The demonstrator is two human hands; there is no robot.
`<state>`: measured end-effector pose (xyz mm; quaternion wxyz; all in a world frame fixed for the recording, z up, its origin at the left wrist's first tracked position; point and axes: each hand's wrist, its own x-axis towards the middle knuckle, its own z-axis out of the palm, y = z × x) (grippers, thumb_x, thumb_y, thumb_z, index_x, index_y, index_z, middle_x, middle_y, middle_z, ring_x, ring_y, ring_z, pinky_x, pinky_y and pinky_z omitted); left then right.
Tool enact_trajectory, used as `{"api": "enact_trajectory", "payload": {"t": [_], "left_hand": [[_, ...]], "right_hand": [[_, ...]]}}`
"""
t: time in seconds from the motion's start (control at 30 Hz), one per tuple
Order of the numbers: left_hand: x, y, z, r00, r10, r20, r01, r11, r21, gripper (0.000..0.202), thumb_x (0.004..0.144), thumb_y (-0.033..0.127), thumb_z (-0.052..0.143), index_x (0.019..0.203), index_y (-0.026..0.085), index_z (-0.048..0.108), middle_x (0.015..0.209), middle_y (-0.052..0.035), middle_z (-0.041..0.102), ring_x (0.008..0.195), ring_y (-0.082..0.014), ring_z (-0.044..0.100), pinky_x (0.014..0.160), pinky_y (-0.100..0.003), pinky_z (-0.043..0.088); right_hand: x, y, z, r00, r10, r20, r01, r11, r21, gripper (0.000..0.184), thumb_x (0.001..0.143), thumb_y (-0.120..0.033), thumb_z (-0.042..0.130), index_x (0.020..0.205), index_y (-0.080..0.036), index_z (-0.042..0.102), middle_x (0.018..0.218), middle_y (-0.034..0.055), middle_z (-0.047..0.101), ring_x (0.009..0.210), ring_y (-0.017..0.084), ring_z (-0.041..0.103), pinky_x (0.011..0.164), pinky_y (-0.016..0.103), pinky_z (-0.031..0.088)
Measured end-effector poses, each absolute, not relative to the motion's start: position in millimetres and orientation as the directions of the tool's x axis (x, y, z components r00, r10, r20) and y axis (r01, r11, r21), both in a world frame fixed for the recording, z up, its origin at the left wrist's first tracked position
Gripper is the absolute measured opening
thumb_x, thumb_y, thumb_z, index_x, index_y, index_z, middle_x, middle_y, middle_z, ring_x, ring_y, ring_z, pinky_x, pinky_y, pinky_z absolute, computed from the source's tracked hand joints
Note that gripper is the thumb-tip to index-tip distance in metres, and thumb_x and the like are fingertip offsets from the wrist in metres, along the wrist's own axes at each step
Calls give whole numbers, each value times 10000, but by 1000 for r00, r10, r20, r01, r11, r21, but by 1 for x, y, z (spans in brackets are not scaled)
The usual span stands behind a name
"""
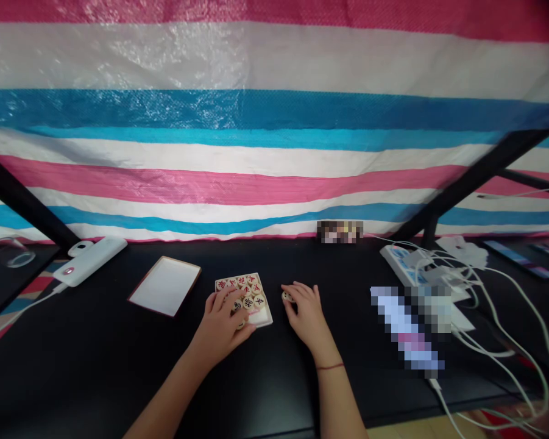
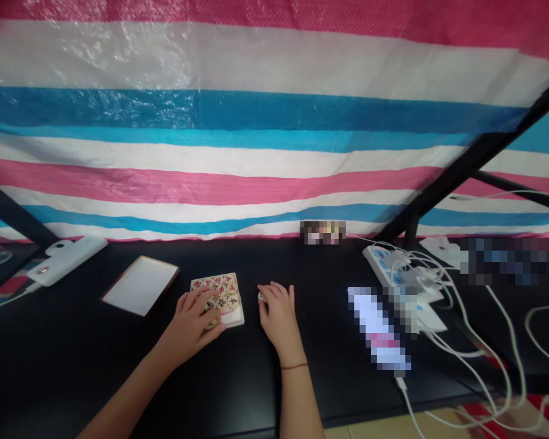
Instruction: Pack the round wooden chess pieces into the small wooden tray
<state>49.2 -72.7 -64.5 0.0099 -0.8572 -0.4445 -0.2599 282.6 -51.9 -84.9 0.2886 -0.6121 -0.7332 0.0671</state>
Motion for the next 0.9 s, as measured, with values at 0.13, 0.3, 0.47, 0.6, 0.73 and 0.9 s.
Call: {"api": "enact_trajectory", "payload": {"t": [0.13, 0.3, 0.47, 0.6, 0.73, 0.9], "left_hand": [[50, -73, -61, 446, 743, 499, 763, -608, 222, 182, 851, 382, 628, 981, 270, 687, 1222, -71, 629, 1185, -306, 496, 979, -469, 350], [52, -72, -57, 415, 689, 594, 744, -633, 215, 381, 866, 359, 612, 1227, 236, 600, 1163, -80, 648, 1122, -268, 530, 967, -407, 381], [54, -71, -58, 410, 655, 635, 714, -664, 223, 339, 917, 317, 551, 1239, 216, 584, 1090, -78, 672, 1052, -234, 570, 932, -380, 414], [55, -72, -55, 406, 640, 652, 676, -691, 257, 300, 950, 287, 499, 1233, 225, 577, 1023, -74, 676, 975, -210, 600, 894, -366, 452], [53, -71, -54, 338, 667, 664, 647, -677, 351, 232, 938, 248, 529, 1158, 233, 600, 1039, -71, 661, 977, -201, 614, 881, -361, 488], [41, -65, -57, 152, 758, 635, 580, -588, 563, 106, 889, 203, 592, 992, 214, 615, 1076, -71, 636, 999, -191, 635, 891, -344, 528]], "right_hand": [[276, -53, -73, -51, 888, 457, 756, 334, -564, 221, 875, -248, 544, 1050, -209, 672, 1046, 86, 706, 1076, 281, 604, 1071, 621, 273], [245, -65, -52, -76, 899, 432, 463, 415, -783, 189, 846, -288, 648, 1015, -215, 690, 990, 66, 715, 898, 200, 656, 834, 337, 525], [225, -71, -50, -128, 936, 329, 340, 353, -872, 210, 752, -290, 743, 936, -192, 724, 781, 21, 702, 652, 150, 598, 635, 257, 498], [225, -70, -52, -117, 950, 289, 335, 312, -889, 216, 735, -319, 754, 910, -193, 739, 650, -14, 634, 572, 126, 520, 570, 237, 448], [230, -68, -54, -69, 959, 274, 311, 281, -908, 215, 771, -323, 716, 942, -194, 725, 725, 4, 669, 594, 124, 515, 589, 238, 445], [237, -65, -60, 60, 956, 287, 315, 255, -914, 232, 807, -358, 672, 964, -191, 709, 791, 34, 695, 588, 128, 514, 579, 245, 448]]}}
